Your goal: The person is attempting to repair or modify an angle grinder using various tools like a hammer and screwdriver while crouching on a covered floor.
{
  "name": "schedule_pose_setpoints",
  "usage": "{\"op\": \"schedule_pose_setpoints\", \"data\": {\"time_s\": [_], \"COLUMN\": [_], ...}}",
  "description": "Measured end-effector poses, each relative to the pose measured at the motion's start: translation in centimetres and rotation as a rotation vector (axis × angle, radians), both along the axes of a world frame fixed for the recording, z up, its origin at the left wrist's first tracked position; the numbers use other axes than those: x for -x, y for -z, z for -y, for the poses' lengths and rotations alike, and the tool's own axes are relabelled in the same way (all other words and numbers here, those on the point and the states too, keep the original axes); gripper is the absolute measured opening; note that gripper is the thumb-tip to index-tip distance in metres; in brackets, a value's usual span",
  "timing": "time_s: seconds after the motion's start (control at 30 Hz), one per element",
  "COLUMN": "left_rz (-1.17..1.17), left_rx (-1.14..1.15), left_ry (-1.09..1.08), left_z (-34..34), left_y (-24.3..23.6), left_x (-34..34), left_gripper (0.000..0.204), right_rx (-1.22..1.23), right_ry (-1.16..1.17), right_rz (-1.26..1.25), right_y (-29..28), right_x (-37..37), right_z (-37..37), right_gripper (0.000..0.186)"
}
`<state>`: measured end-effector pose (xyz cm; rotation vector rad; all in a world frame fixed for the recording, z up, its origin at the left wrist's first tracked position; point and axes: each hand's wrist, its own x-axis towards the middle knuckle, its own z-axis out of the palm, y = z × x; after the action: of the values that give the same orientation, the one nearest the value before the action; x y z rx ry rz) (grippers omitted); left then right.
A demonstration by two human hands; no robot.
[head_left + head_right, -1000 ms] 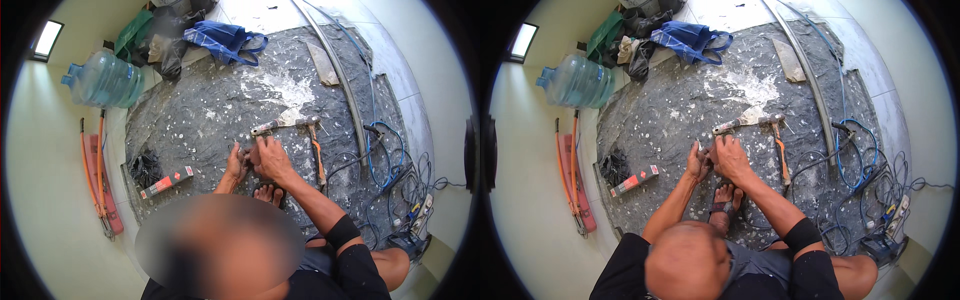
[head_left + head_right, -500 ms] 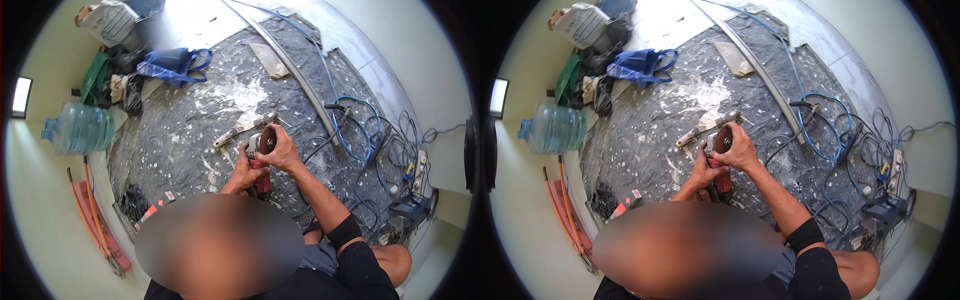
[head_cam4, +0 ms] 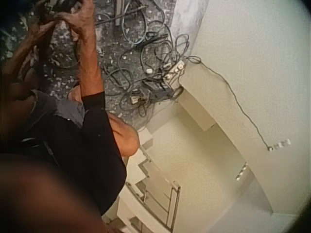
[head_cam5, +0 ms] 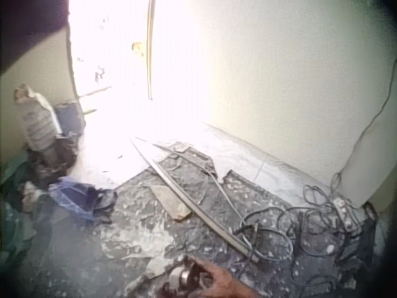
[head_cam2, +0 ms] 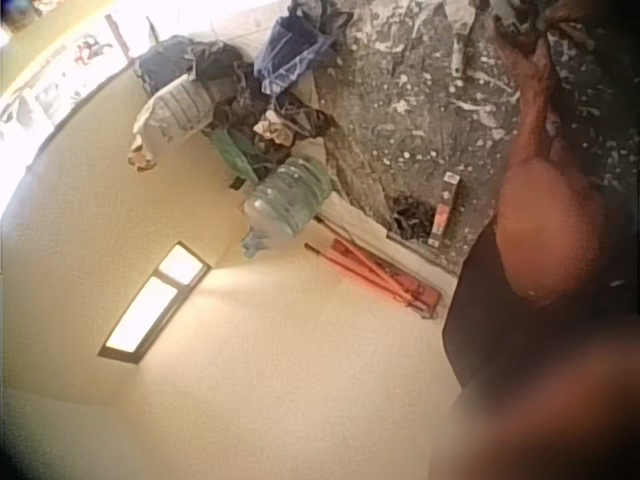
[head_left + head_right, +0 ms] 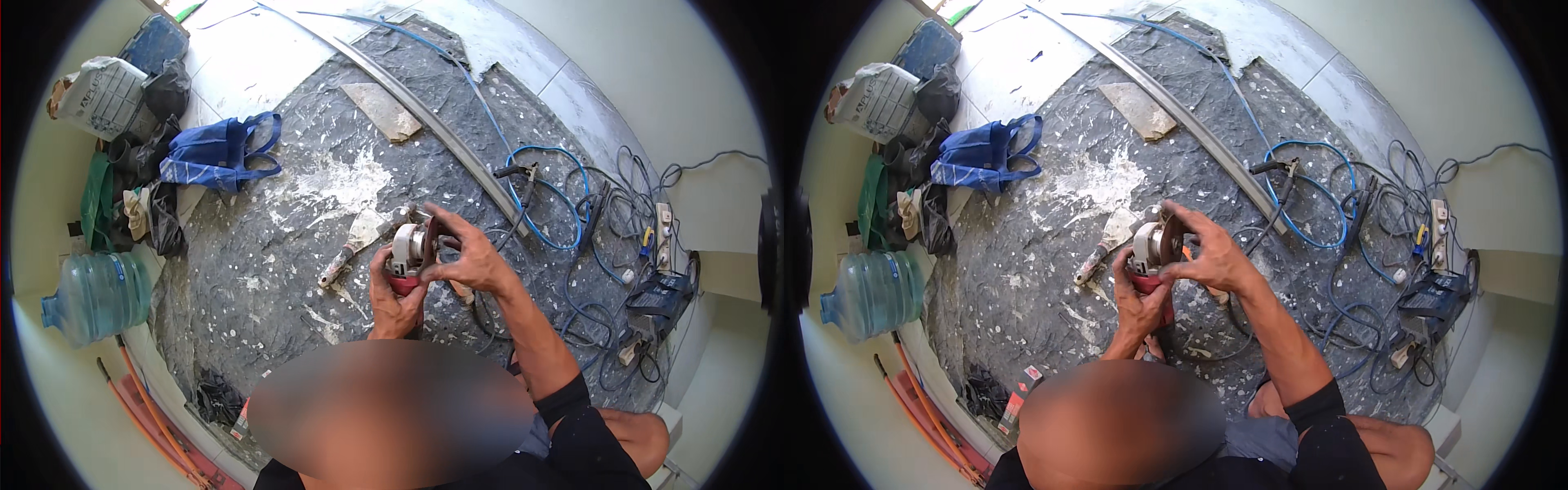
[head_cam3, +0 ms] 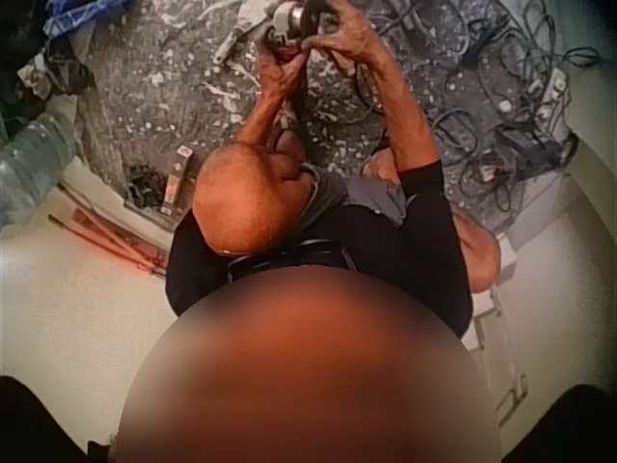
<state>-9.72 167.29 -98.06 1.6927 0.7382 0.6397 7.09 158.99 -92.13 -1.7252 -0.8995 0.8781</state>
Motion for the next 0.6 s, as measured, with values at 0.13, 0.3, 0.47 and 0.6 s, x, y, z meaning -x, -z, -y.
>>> {"op": "schedule_pose_setpoints", "data": {"time_s": [0.13, 0.3, 0.47, 0.6], "left_rz": [-0.055, -0.107, -0.096, -0.13], "left_rx": [-0.304, -0.348, -0.389, -0.318], "left_ry": [-0.006, 0.032, 0.001, 0.0], "left_z": [-0.2, 0.6, 0.4, 0.6], "left_y": [-0.5, -1.5, -0.7, -0.8], "left_x": [0.3, 0.8, 1.2, 1.7], "left_gripper": [0.074, 0.086, 0.093, 0.094], "right_rx": [-0.2, -0.103, -0.095, -0.123], "right_ry": [0.354, 0.811, 0.812, 0.768], "right_rz": [-1.062, -0.564, -0.605, -0.469], "right_y": [-0.5, 0.5, 1.0, 1.7], "right_x": [2.8, 5.2, 5.4, 5.7], "right_z": [-1.8, -5.2, -6.0, -6.7], "right_gripper": [0.06, 0.019, 0.02, 0.021]}}
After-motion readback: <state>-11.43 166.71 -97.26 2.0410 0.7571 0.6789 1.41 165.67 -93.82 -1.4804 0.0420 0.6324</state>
